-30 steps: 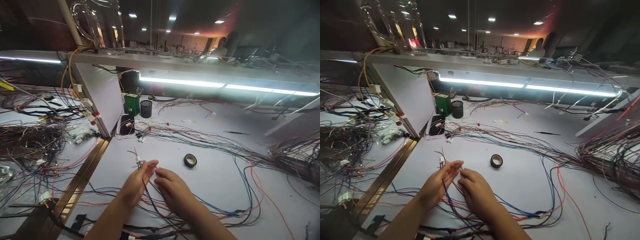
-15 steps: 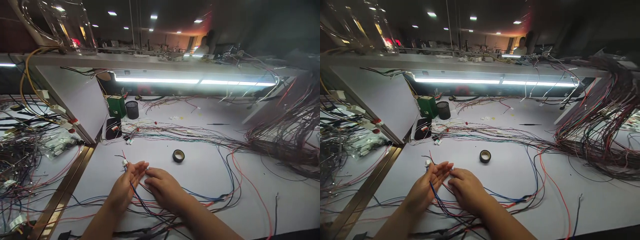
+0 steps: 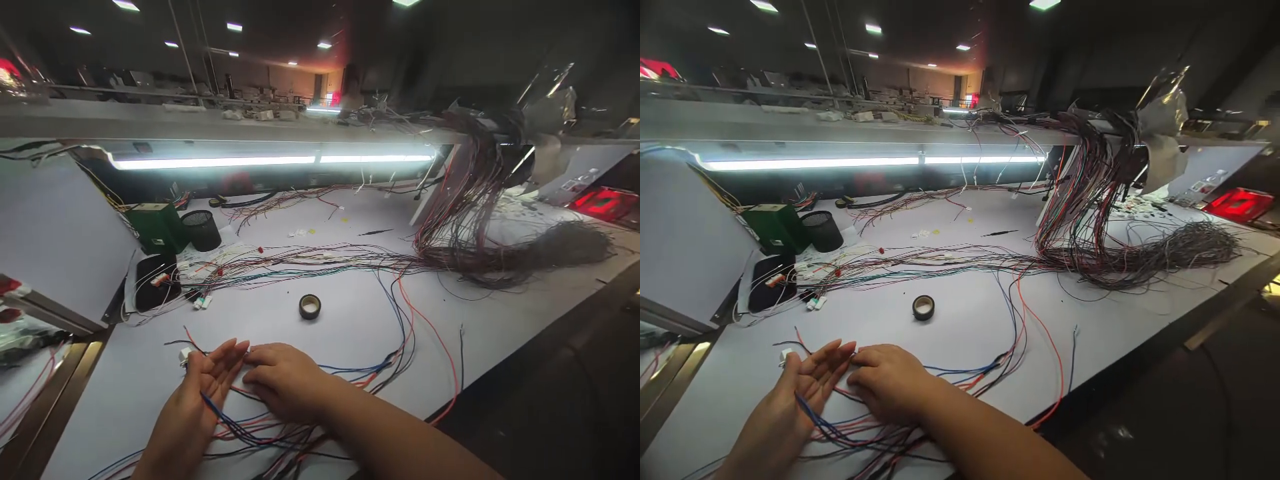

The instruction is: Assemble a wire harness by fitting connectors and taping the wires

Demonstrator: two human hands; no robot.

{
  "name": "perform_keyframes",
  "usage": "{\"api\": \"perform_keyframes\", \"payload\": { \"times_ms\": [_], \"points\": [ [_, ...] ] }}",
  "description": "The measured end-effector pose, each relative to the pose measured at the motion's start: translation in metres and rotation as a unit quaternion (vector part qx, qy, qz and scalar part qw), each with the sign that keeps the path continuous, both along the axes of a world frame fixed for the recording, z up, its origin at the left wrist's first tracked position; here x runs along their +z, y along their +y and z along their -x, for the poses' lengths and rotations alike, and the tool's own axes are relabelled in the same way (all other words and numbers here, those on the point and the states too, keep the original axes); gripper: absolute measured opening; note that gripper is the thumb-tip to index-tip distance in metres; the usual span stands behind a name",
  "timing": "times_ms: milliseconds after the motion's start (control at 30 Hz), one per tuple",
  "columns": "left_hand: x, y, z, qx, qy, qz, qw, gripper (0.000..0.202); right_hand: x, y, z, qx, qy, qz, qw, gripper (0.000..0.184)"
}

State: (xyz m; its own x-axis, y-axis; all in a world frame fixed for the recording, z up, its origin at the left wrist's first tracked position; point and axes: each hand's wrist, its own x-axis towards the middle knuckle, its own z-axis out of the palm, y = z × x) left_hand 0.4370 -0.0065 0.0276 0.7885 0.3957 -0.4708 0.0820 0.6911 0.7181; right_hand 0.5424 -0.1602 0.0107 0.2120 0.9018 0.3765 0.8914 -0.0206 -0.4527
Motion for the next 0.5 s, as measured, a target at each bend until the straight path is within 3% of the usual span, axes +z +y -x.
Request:
{"api": "perform_keyframes", "payload": {
  "times_ms": [500],
  "points": [
    [0.0011,-0.0021,0.0019,0.013,0.0,0.008,1.0,0.051,0.001,0.0024,0.0039,0.005,0.047,-0.018,0.999,0.01]
  ]
}}
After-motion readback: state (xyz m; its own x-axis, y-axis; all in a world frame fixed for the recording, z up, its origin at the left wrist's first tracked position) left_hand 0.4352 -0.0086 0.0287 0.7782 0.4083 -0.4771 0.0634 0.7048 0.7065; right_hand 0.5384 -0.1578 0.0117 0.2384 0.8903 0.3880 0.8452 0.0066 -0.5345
